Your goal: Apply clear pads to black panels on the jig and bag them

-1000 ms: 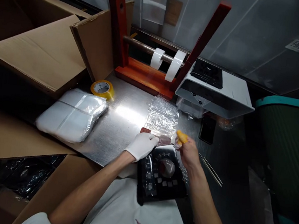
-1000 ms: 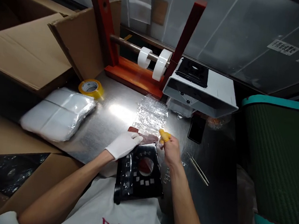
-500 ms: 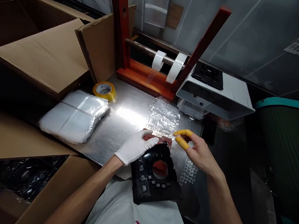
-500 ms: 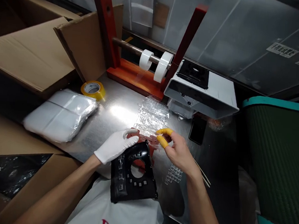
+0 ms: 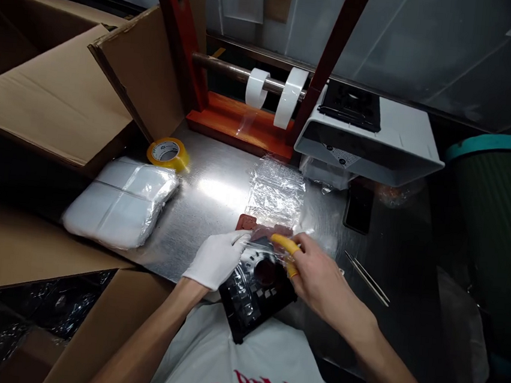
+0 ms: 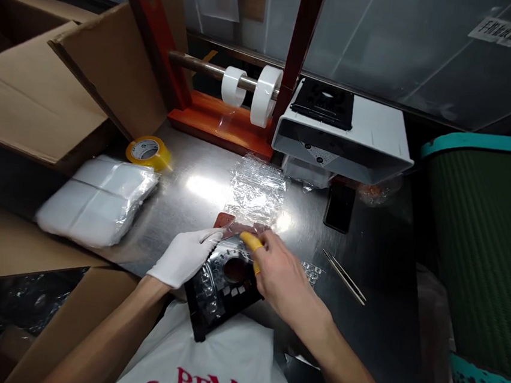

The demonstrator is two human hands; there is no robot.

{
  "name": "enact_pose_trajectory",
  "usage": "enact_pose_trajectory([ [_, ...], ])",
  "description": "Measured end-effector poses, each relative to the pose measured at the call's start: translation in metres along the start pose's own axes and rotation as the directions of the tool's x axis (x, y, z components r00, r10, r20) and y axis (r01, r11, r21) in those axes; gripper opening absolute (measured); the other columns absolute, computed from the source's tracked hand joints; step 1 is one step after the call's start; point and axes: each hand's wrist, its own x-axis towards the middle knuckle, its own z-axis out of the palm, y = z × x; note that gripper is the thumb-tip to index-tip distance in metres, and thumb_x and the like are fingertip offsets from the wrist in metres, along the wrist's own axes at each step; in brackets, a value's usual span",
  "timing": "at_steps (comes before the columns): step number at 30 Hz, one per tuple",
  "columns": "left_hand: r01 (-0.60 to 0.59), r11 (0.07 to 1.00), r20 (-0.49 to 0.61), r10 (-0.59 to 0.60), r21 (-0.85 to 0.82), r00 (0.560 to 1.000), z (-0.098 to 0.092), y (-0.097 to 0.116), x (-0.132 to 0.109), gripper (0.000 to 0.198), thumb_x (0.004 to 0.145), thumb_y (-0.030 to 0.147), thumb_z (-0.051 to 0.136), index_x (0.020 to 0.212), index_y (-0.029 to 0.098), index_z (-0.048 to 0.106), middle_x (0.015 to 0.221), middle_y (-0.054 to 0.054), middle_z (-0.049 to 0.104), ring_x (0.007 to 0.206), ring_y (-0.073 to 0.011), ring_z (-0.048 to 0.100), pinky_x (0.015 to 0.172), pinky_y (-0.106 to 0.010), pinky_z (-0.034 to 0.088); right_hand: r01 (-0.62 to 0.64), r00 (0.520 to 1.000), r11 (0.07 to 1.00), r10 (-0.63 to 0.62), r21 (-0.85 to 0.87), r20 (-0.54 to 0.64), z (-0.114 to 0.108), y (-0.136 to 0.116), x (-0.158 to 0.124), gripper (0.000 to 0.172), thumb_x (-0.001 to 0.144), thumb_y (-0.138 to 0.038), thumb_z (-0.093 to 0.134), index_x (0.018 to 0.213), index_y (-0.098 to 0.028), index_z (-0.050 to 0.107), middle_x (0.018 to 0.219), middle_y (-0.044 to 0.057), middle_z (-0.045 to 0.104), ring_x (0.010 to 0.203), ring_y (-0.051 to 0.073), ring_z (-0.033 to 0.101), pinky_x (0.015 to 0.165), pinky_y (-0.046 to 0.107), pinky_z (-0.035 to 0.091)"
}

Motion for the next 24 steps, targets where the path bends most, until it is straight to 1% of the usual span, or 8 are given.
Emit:
enact_pose_trajectory([
  [4, 0.073, 0.994, -0.021, -0.075, -0.086, 0.997, -0.008, -0.014, -0.016, 0.038, 0.099, 0.045, 0.045, 0.124, 0.035, 0.07, 0.129, 0.006, 0.068, 0.125, -0.0201, 0.059, 0.108, -0.027, 0.04, -0.172, 0.967, 0.983, 0.157, -0.061, -0.199, 0.033, 0.013, -0.019, 0.047, 0.087, -0.012, 0.05, 0.134, -0.018, 0.05, 0.135, 0.019, 0.051, 0.108, 0.033, 0.059, 0.073, 0.044, 0.057],
  [6, 0.133, 0.978, -0.03, -0.139, -0.158, 0.99, -0.011, -0.019, -0.024, 0.036, 0.098, 0.046, 0.049, 0.125, 0.035, 0.07, 0.13, 0.008, 0.067, 0.127, -0.0181, 0.058, 0.11, -0.024, 0.038, -0.211, 0.954, 0.977, 0.199, -0.03, -0.224, 0.048, 0.013, -0.029, 0.043, 0.091, -0.018, 0.053, 0.134, -0.017, 0.048, 0.124, 0.017, 0.058, 0.107, 0.033, 0.059, 0.081, 0.046, 0.056],
  [10, 0.225, 0.939, -0.038, -0.243, -0.261, 0.969, -0.016, -0.025, -0.032, 0.039, 0.095, 0.049, 0.055, 0.128, 0.033, 0.068, 0.132, 0.007, 0.066, 0.129, -0.0178, 0.056, 0.111, -0.024, 0.039, -0.32, 0.914, 0.94, 0.338, 0.116, -0.224, 0.068, 0.0, -0.046, 0.033, 0.095, -0.03, 0.057, 0.125, -0.019, 0.052, 0.092, 0.006, 0.063, 0.078, 0.023, 0.062, 0.07, 0.037, 0.052],
  [13, 0.239, 0.93, -0.059, -0.265, -0.279, 0.962, -0.019, -0.026, -0.035, 0.041, 0.094, 0.052, 0.055, 0.128, 0.032, 0.068, 0.132, 0.005, 0.066, 0.129, -0.0187, 0.056, 0.111, -0.025, 0.04, -0.239, 0.932, 0.952, 0.281, 0.192, -0.231, 0.069, -0.018, -0.056, 0.018, 0.092, -0.022, 0.058, 0.11, -0.022, 0.055, 0.08, 0.001, 0.061, 0.067, 0.018, 0.058, 0.065, 0.033, 0.047],
  [16, 0.216, 0.944, -0.115, -0.25, -0.25, 0.961, -0.02, -0.021, -0.034, 0.041, 0.093, 0.051, 0.057, 0.127, 0.031, 0.069, 0.13, 0.004, 0.067, 0.126, -0.0196, 0.058, 0.109, -0.025, 0.042, -0.048, 0.956, 0.967, 0.118, 0.251, -0.27, 0.06, -0.037, -0.054, 0.016, 0.087, -0.013, 0.058, 0.1, -0.023, 0.054, 0.078, 0.003, 0.059, 0.07, 0.02, 0.057, 0.065, 0.034, 0.045],
  [18, 0.19, 0.954, -0.145, -0.227, -0.231, 0.963, -0.021, -0.014, -0.032, 0.042, 0.09, 0.051, 0.061, 0.127, 0.032, 0.067, 0.127, 0.003, 0.069, 0.122, -0.0201, 0.062, 0.105, -0.026, 0.045, 0.01, 0.953, 0.949, 0.087, 0.316, -0.29, 0.052, -0.046, -0.044, 0.015, 0.086, -0.013, 0.058, 0.095, -0.023, 0.053, 0.08, 0.003, 0.059, 0.073, 0.021, 0.056, 0.066, 0.035, 0.045],
  [21, 0.155, 0.973, -0.159, -0.183, -0.173, 0.97, -0.022, -0.001, -0.027, 0.045, 0.086, 0.048, 0.067, 0.128, 0.034, 0.066, 0.121, 0.002, 0.072, 0.114, -0.0222, 0.066, 0.099, -0.028, 0.049, -0.1, 0.939, 0.904, 0.224, 0.415, -0.26, 0.044, -0.05, -0.021, 0.013, 0.088, -0.019, 0.06, 0.098, -0.023, 0.052, 0.079, 0.001, 0.06, 0.069, 0.018, 0.057, 0.067, 0.033, 0.047],
  [24, 0.156, 0.985, -0.164, -0.166, -0.073, 0.972, -0.023, 0.01, -0.022, 0.044, 0.084, 0.046, 0.068, 0.126, 0.034, 0.067, 0.115, 0.002, 0.074, 0.108, -0.0237, 0.068, 0.095, -0.03, 0.05, -0.261, 0.915, 0.873, 0.36, 0.412, -0.181, 0.041, -0.046, 0.001, 0.032, 0.091, -0.024, 0.058, 0.122, -0.021, 0.051, 0.079, -0.001, 0.062, 0.065, 0.017, 0.06, 0.065, 0.031, 0.048],
])
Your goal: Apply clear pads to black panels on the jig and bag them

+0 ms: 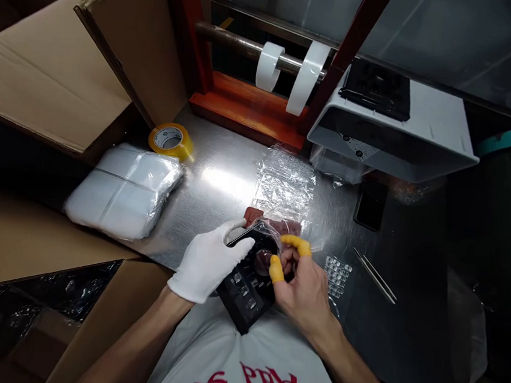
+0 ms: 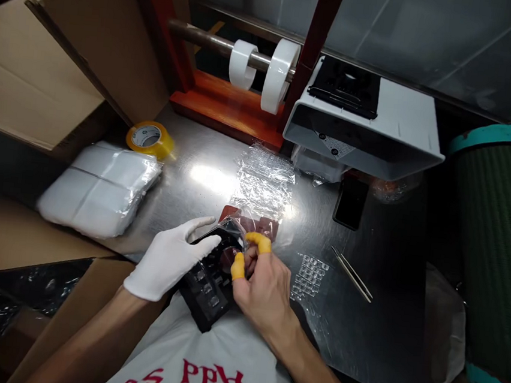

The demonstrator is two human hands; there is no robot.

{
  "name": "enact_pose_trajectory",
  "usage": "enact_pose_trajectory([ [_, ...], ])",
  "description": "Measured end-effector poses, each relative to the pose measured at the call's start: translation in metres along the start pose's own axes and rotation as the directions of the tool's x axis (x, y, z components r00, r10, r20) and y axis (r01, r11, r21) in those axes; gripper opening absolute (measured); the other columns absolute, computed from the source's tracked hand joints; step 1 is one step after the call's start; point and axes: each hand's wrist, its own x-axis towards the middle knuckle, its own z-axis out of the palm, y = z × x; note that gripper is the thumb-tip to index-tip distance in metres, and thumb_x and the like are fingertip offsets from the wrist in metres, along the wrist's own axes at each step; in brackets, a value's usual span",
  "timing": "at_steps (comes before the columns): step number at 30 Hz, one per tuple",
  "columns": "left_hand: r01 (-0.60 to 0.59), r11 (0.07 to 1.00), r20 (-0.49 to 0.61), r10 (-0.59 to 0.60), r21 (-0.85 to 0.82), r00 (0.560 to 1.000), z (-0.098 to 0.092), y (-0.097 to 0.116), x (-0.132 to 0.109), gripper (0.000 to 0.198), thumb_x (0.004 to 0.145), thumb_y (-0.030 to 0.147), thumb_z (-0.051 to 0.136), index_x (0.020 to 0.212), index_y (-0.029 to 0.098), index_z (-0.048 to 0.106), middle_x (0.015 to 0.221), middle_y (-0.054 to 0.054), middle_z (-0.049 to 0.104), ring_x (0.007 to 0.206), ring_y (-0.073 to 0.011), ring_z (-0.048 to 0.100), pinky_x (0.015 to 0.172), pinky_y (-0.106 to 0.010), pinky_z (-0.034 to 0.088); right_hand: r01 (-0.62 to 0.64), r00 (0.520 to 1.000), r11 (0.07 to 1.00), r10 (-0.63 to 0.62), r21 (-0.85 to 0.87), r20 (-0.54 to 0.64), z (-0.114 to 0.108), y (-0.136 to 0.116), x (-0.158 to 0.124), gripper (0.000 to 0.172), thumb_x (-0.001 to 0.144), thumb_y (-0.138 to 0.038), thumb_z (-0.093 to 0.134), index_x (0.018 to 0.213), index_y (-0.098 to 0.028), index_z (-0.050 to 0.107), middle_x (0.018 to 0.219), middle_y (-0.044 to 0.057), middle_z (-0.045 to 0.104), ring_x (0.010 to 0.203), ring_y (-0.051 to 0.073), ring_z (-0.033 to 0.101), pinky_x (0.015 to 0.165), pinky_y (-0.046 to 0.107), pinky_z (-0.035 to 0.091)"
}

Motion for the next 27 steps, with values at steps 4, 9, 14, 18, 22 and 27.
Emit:
enact_pose_trajectory([
  [4, 0.007, 0.999, 0.007, -0.007, 0.044, 1.0, 0.002, 0.005, 0.003, 0.046, 0.083, 0.047, 0.067, 0.126, 0.033, 0.068, 0.111, 0.001, 0.075, 0.103, -0.0241, 0.069, 0.09, -0.029, 0.051, -0.021, 0.999, 0.999, 0.022, -0.036, 0.041, 0.008, -0.003, 0.015, 0.037, 0.093, -0.024, 0.053, 0.129, -0.02, 0.056, 0.077, 0.001, 0.066, 0.064, 0.018, 0.061, 0.062, 0.03, 0.048],
  [9, -0.023, 0.997, 0.08, 0.018, 0.07, 0.997, 0.012, 0.002, 0.009, 0.052, 0.079, 0.022, 0.061, 0.129, 0.031, 0.067, 0.113, 0.0, 0.075, 0.106, -0.0248, 0.069, 0.091, -0.029, 0.049, 0.258, 0.964, 0.966, -0.259, 0.025, 0.054, 0.02, -0.015, 0.015, 0.034, 0.097, -0.015, 0.047, 0.126, -0.02, 0.064, 0.097, 0.006, 0.073, 0.085, 0.02, 0.067, 0.079, 0.031, 0.051],
  [14, -0.076, 0.997, 0.098, 0.078, -0.026, 0.992, 0.015, 0.001, 0.007, 0.038, 0.085, 0.029, 0.06, 0.121, 0.03, 0.071, 0.111, 0.003, 0.075, 0.105, -0.0198, 0.069, 0.091, -0.023, 0.049, 0.319, 0.946, 0.942, -0.31, -0.103, 0.091, 0.008, -0.009, 0.023, 0.034, 0.098, -0.019, 0.049, 0.128, -0.022, 0.065, 0.092, 0.005, 0.073, 0.078, 0.019, 0.066, 0.07, 0.029, 0.049],
  [18, -0.13, 0.991, 0.085, 0.132, -0.034, 0.988, 0.017, 0.01, 0.003, 0.037, 0.085, 0.045, 0.066, 0.12, 0.033, 0.07, 0.106, 0.006, 0.076, 0.103, -0.0195, 0.069, 0.088, -0.023, 0.049, 0.189, 0.978, 0.948, -0.205, -0.254, -0.037, -0.001, -0.001, 0.038, 0.027, 0.101, -0.029, 0.05, 0.118, -0.021, 0.069, 0.087, 0.006, 0.074, 0.071, 0.019, 0.066, 0.063, 0.029, 0.045],
  [22, -0.203, 0.977, 0.128, 0.194, 0.062, 0.973, 0.022, 0.014, 0.012, 0.041, 0.088, 0.033, 0.06, 0.128, 0.031, 0.065, 0.107, 0.002, 0.076, 0.1, -0.0224, 0.07, 0.086, -0.028, 0.049, 0.294, 0.956, 0.933, -0.288, -0.208, 0.059, 0.004, -0.008, 0.041, 0.024, 0.1, -0.022, 0.051, 0.115, -0.021, 0.069, 0.094, 0.005, 0.074, 0.08, 0.02, 0.067, 0.07, 0.029, 0.046],
  [27, -0.117, 0.993, 0.156, 0.119, -0.022, 0.981, 0.024, -0.004, 0.024, 0.04, 0.09, 0.041, 0.061, 0.124, 0.022, 0.07, 0.105, -0.003, 0.077, 0.1, -0.0233, 0.071, 0.086, -0.027, 0.052, 0.416, 0.905, 0.879, -0.377, -0.231, 0.195, 0.005, -0.018, 0.008, 0.028, 0.094, -0.012, 0.049, 0.115, -0.018, 0.066, 0.082, 0.004, 0.067, 0.071, 0.02, 0.06, 0.063, 0.03, 0.044],
])
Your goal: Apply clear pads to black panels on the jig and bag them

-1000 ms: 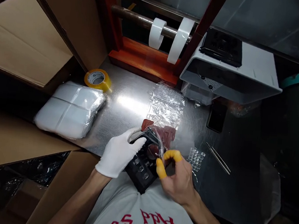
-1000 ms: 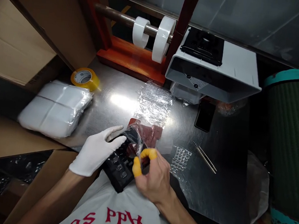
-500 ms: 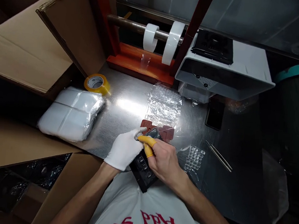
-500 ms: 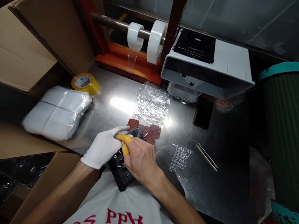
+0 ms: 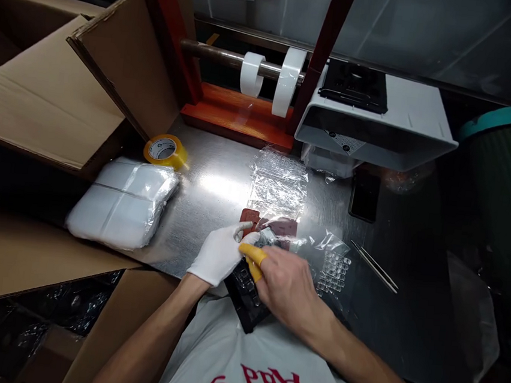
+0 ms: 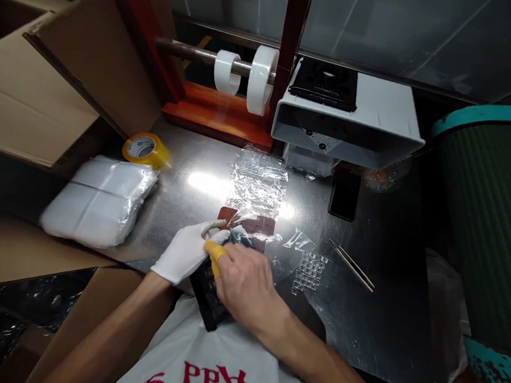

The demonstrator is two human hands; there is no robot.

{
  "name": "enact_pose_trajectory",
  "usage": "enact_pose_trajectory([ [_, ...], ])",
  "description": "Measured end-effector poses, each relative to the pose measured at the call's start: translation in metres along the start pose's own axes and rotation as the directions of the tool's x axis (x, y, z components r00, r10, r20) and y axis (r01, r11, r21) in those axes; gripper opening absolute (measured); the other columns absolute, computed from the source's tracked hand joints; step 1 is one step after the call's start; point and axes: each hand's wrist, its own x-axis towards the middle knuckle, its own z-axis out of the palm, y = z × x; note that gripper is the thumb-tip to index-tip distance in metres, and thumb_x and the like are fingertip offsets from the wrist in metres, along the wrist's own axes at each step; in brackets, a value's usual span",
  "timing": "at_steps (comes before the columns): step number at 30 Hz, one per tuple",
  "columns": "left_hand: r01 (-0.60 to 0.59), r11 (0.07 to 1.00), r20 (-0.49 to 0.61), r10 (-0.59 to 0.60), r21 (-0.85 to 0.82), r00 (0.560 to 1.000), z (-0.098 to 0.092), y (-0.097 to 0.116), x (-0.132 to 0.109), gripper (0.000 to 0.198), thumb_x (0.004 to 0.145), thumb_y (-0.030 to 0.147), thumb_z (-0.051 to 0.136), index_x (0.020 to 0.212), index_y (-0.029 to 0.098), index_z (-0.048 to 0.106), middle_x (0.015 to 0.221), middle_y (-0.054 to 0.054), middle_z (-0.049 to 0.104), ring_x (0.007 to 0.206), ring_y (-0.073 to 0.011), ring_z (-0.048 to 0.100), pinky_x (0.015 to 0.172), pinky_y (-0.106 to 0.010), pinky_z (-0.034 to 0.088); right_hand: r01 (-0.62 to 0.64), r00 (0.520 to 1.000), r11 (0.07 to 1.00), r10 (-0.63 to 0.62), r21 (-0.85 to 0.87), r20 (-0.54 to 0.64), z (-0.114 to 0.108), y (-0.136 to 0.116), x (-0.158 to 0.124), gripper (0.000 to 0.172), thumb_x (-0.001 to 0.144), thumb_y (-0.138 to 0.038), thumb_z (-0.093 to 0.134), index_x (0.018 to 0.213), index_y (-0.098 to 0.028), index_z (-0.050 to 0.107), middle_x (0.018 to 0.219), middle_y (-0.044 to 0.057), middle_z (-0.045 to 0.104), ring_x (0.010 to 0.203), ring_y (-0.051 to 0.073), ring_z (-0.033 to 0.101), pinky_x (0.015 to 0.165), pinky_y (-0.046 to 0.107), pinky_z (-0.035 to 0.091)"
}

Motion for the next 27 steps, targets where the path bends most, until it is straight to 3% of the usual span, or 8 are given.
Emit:
enact_pose_trajectory([
  [6, 0.026, 0.999, -0.125, -0.029, -0.031, 0.992, -0.007, -0.015, -0.011, 0.035, 0.097, 0.042, 0.051, 0.122, 0.031, 0.072, 0.121, 0.003, 0.072, 0.118, -0.0217, 0.064, 0.099, -0.028, 0.047, -0.148, 0.988, 0.982, 0.142, -0.113, -0.063, -0.003, 0.018, -0.032, 0.036, 0.09, -0.012, 0.049, 0.126, -0.013, 0.054, 0.095, 0.009, 0.064, 0.079, 0.022, 0.06, 0.067, 0.033, 0.049],
  [9, 0.008, 0.995, -0.229, -0.032, -0.104, 0.973, -0.009, -0.018, -0.009, 0.036, 0.098, 0.04, 0.05, 0.125, 0.029, 0.071, 0.125, 0.002, 0.07, 0.12, -0.0206, 0.063, 0.103, -0.028, 0.046, -0.233, 0.967, 0.963, 0.214, -0.134, -0.14, 0.001, 0.031, -0.037, 0.024, 0.089, -0.016, 0.056, 0.113, -0.016, 0.055, 0.088, 0.005, 0.064, 0.071, 0.02, 0.061, 0.061, 0.031, 0.046],
  [12, -0.013, 0.981, -0.347, -0.055, -0.192, 0.936, -0.009, -0.022, -0.003, 0.033, 0.097, 0.039, 0.054, 0.121, 0.027, 0.073, 0.123, 0.001, 0.072, 0.117, -0.0198, 0.064, 0.103, -0.028, 0.047, -0.141, 0.976, 0.989, 0.132, -0.036, -0.173, 0.012, 0.033, -0.043, 0.011, 0.09, -0.015, 0.06, 0.098, -0.019, 0.053, 0.077, 0.0, 0.061, 0.063, 0.015, 0.058, 0.059, 0.028, 0.044],
  [16, -0.076, 0.962, -0.425, -0.044, -0.261, 0.904, -0.009, -0.024, 0.004, 0.031, 0.096, 0.037, 0.057, 0.119, 0.027, 0.074, 0.118, 0.001, 0.073, 0.11, -0.019, 0.067, 0.098, -0.027, 0.05, 0.035, 0.967, 0.989, 0.003, 0.143, -0.256, 0.026, 0.029, -0.051, 0.019, 0.089, -0.007, 0.062, 0.101, -0.019, 0.052, 0.078, 0.001, 0.061, 0.066, 0.014, 0.058, 0.064, 0.026, 0.045],
  [19, -0.148, 0.943, -0.442, 0.002, -0.297, 0.897, -0.013, -0.018, 0.007, 0.028, 0.095, 0.034, 0.06, 0.116, 0.025, 0.075, 0.115, 0.001, 0.074, 0.109, -0.0181, 0.067, 0.097, -0.025, 0.051, 0.035, 0.984, 0.931, 0.032, 0.364, -0.178, 0.032, 0.029, -0.053, 0.019, 0.089, -0.009, 0.063, 0.103, -0.02, 0.055, 0.084, 0.002, 0.063, 0.071, 0.015, 0.059, 0.067, 0.027, 0.047],
  [21, -0.187, 0.939, -0.442, 0.043, -0.288, 0.896, -0.02, -0.01, 0.007, 0.027, 0.095, 0.033, 0.059, 0.116, 0.024, 0.075, 0.116, 0.0, 0.074, 0.11, -0.0182, 0.067, 0.098, -0.025, 0.05, -0.104, 0.969, 0.796, 0.216, 0.597, -0.119, 0.037, 0.03, -0.054, 0.014, 0.09, -0.017, 0.064, 0.102, -0.022, 0.058, 0.088, 0.002, 0.063, 0.076, 0.015, 0.06, 0.07, 0.028, 0.049],
  [24, -0.199, 0.949, -0.433, 0.077, -0.246, 0.898, -0.029, 0.002, 0.005, 0.032, 0.097, 0.038, 0.056, 0.118, 0.022, 0.074, 0.118, -0.002, 0.073, 0.111, -0.0199, 0.066, 0.098, -0.026, 0.05, -0.222, 0.829, 0.277, 0.559, 0.935, 0.031, 0.046, 0.03, -0.052, 0.019, 0.095, -0.038, 0.061, 0.107, -0.024, 0.057, 0.09, 0.002, 0.064, 0.077, 0.016, 0.063, 0.067, 0.028, 0.052],
  [27, -0.186, 0.952, -0.352, 0.092, -0.242, 0.931, -0.03, 0.014, 0.004, 0.036, 0.098, 0.044, 0.056, 0.122, 0.023, 0.073, 0.121, -0.003, 0.072, 0.112, -0.0213, 0.065, 0.097, -0.027, 0.049, -0.23, 0.823, -0.241, 0.47, 0.943, 0.32, 0.05, 0.024, -0.045, 0.044, 0.094, -0.06, 0.054, 0.115, -0.021, 0.057, 0.089, 0.006, 0.069, 0.073, 0.019, 0.068, 0.06, 0.029, 0.054],
])
